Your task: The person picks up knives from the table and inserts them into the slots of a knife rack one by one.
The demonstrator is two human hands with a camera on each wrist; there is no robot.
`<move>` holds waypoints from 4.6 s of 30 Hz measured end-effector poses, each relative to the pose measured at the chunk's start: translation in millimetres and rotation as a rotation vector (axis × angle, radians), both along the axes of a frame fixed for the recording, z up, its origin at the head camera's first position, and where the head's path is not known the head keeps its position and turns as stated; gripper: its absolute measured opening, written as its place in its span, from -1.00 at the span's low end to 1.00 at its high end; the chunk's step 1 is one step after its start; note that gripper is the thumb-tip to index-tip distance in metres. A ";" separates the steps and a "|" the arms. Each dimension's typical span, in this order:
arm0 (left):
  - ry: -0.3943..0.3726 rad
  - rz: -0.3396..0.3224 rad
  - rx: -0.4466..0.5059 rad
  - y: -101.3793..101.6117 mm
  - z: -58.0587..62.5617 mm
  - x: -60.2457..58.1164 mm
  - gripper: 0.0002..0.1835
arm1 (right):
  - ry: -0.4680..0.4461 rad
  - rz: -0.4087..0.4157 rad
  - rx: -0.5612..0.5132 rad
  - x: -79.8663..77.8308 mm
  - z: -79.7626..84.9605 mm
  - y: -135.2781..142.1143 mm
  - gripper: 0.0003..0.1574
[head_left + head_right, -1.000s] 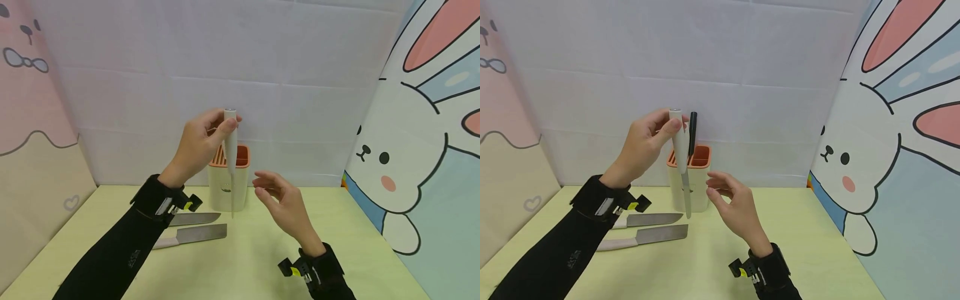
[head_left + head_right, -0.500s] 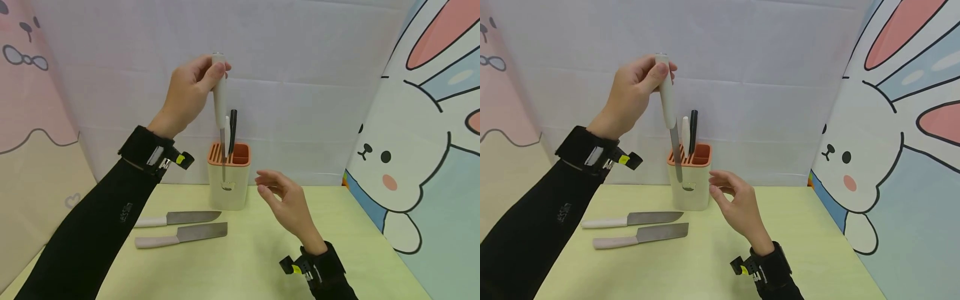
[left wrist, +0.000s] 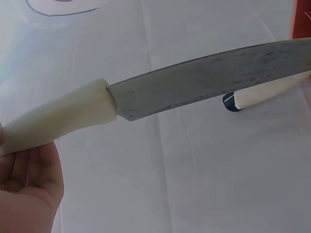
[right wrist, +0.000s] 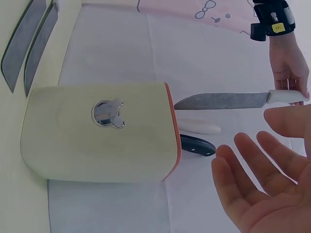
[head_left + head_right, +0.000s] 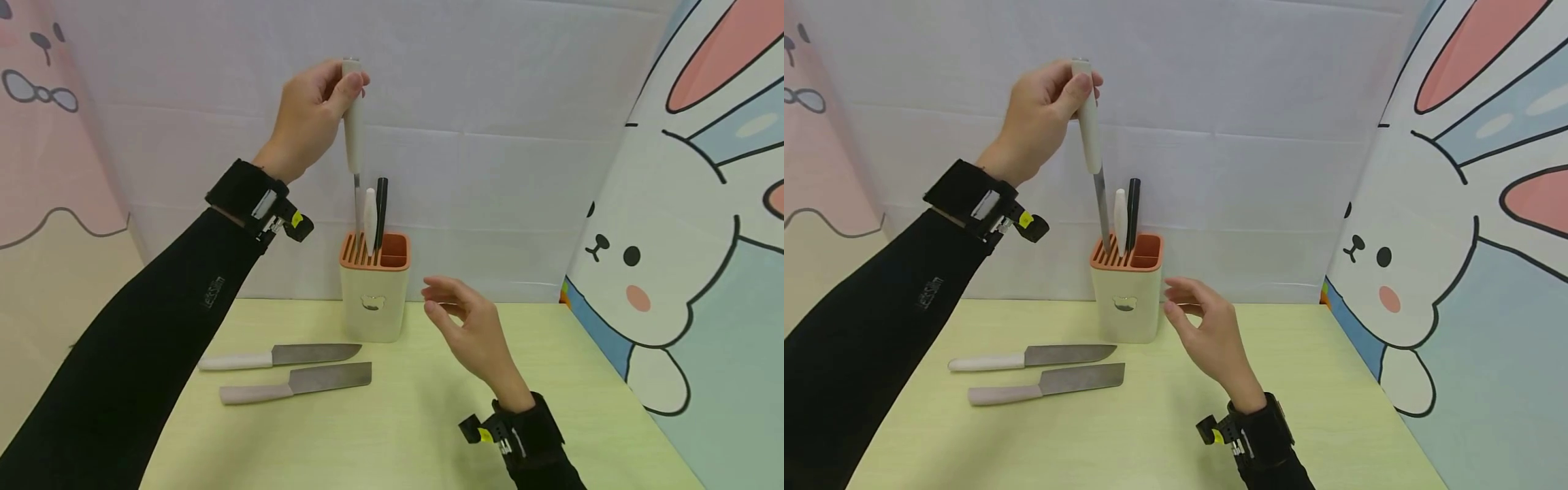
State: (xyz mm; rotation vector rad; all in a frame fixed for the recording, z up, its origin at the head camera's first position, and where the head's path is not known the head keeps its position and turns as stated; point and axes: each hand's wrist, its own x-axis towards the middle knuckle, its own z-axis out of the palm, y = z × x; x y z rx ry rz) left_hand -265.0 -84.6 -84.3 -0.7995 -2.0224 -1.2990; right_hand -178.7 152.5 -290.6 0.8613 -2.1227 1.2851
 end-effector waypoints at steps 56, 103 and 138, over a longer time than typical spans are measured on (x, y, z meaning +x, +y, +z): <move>-0.177 0.120 -0.157 -11.5 -118.5 -105.4 -0.61 | -0.041 -0.129 0.265 -40.0 -48.6 17.4 -0.45; -0.447 -0.008 -0.207 -12.7 -169.4 -112.6 -0.56 | -0.237 -0.109 0.504 -39.2 -60.8 20.8 -0.18; -0.035 0.190 -0.582 -135.6 -262.5 26.8 -0.42 | -0.215 -0.143 0.594 -24.9 -88.9 44.3 -0.11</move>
